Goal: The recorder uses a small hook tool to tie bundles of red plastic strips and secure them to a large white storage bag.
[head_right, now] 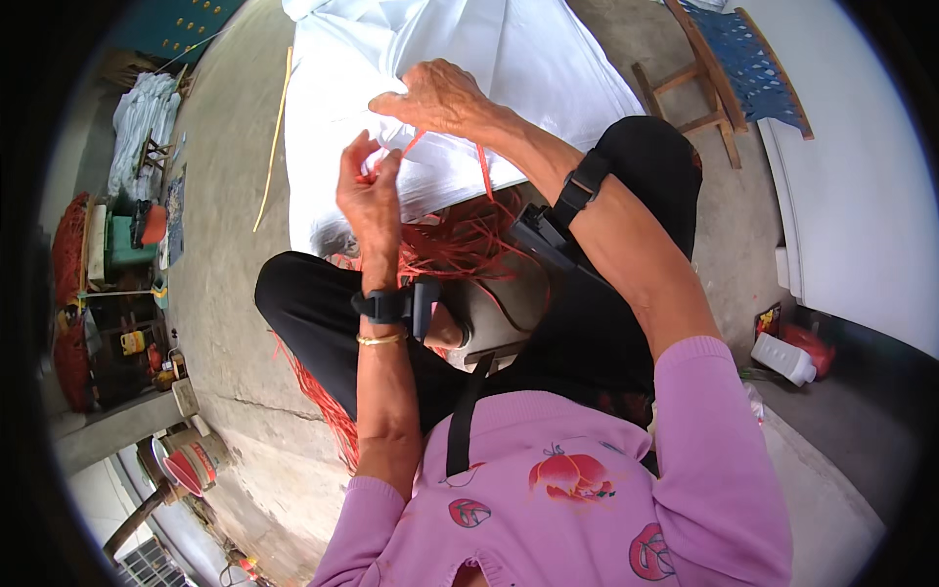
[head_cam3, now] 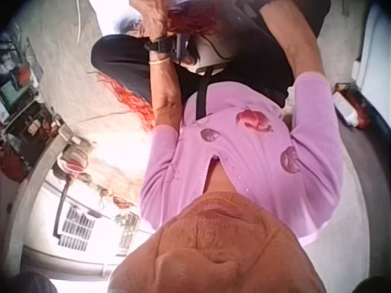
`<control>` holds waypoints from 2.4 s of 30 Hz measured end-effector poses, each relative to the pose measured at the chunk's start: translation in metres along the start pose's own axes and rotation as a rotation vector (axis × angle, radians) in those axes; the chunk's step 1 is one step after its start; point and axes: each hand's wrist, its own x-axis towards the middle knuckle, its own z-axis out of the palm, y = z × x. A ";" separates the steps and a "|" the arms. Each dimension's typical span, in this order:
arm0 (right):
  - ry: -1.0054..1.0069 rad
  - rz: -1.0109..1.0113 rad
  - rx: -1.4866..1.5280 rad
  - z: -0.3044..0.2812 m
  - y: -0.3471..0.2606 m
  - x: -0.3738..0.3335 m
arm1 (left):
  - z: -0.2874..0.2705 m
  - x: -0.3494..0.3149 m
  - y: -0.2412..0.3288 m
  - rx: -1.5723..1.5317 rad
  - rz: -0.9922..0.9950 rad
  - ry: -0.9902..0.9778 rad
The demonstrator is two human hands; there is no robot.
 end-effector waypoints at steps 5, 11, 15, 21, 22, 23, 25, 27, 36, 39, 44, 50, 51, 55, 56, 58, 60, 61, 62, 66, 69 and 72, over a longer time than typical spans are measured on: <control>0.013 -0.022 0.098 0.001 0.002 -0.004 | 0.045 0.005 -0.018 0.261 0.075 0.177; 0.047 -0.186 -0.275 -0.002 0.008 -0.008 | 0.033 0.022 -0.051 0.042 -0.308 0.390; 0.055 -0.245 -0.400 0.000 0.009 -0.011 | 0.027 0.024 -0.063 -0.221 -0.401 0.413; 0.043 -0.358 -0.510 -0.004 0.014 -0.011 | 0.020 0.028 -0.073 -0.362 -0.585 0.381; 0.039 -0.361 -0.511 -0.003 0.015 -0.012 | 0.020 0.028 -0.073 -0.358 -0.568 0.389; 0.021 -0.353 -0.543 -0.002 0.015 -0.012 | 0.020 0.027 -0.070 -0.351 -0.540 0.399; 0.001 -0.349 -0.577 0.001 0.016 -0.014 | 0.023 0.025 -0.060 -0.347 -0.512 0.412; 0.013 -0.340 -0.608 0.005 0.016 -0.014 | 0.028 0.022 -0.043 -0.171 -0.105 0.477; 0.025 -0.101 -0.197 -0.007 0.016 -0.007 | 0.025 0.043 0.011 -0.321 -0.116 -0.087; 0.063 -0.031 -0.088 -0.007 0.011 -0.006 | 0.015 0.043 0.013 -0.402 -0.241 -0.133; 0.096 0.054 -0.023 -0.010 0.008 -0.001 | 0.013 0.020 0.005 -0.335 -0.291 0.084; 0.111 0.042 -0.081 -0.009 0.011 -0.002 | 0.035 0.010 -0.011 -0.248 -0.179 -0.039; 0.082 0.060 -0.086 -0.009 0.012 -0.002 | 0.036 0.012 -0.013 -0.212 -0.187 -0.056; 0.098 0.000 -0.081 -0.008 0.016 -0.001 | 0.043 0.017 -0.016 -0.093 -0.120 -0.071; 0.110 -0.017 -0.081 -0.007 0.017 0.000 | 0.045 0.019 -0.016 -0.247 -0.228 -0.011; 0.123 -0.035 -0.082 -0.006 0.017 0.002 | 0.049 0.021 -0.018 -0.522 -0.452 0.092; 0.102 -0.014 -0.032 -0.004 0.017 0.005 | 0.056 0.025 -0.021 -0.440 -0.440 0.101; 0.104 -0.014 -0.032 -0.004 0.017 0.006 | 0.059 0.027 -0.022 -0.362 -0.430 0.121; 0.127 -0.021 -0.009 -0.005 0.017 0.006 | 0.060 0.029 -0.024 -0.235 -0.372 0.080; 0.182 -0.076 -0.164 -0.010 0.015 0.002 | 0.051 0.035 -0.028 -0.550 -0.742 0.133; 0.139 -0.132 -0.276 -0.013 0.012 -0.002 | 0.038 0.039 -0.028 -0.675 -0.759 0.153; 0.133 -0.186 -0.392 -0.014 0.009 -0.006 | 0.036 0.040 -0.027 -0.667 -0.726 0.229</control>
